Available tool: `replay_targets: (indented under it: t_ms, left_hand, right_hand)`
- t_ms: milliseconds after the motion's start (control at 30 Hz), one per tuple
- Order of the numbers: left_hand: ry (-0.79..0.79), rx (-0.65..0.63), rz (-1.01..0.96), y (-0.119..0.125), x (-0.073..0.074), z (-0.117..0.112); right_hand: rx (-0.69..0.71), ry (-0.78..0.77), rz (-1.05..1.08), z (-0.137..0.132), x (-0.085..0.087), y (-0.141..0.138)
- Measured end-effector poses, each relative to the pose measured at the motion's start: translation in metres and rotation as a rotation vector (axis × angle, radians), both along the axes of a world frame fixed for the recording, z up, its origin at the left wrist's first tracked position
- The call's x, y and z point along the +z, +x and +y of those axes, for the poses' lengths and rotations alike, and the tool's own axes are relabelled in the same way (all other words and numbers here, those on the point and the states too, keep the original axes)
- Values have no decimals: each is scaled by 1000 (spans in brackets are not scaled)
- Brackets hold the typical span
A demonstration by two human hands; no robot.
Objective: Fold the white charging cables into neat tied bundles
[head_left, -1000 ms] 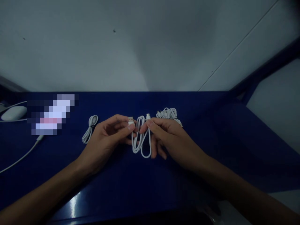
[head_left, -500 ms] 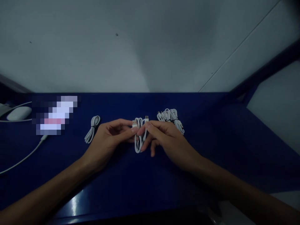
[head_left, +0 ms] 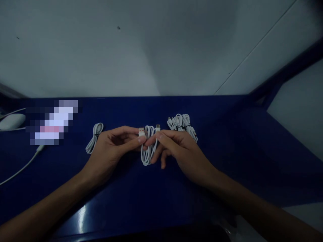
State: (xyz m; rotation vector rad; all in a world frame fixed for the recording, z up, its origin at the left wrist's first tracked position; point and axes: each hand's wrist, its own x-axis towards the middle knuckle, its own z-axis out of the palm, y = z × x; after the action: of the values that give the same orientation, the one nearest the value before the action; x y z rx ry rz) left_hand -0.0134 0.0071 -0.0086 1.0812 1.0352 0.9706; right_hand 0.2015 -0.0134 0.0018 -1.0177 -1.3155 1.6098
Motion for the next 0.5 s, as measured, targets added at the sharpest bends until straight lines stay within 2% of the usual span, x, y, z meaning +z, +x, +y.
replay_targets:
  t_ms: [500]
  left_hand:
    - [-19, 2, 44, -1, 6, 0]
  right_hand:
    - [1, 0, 2, -2, 0, -3]
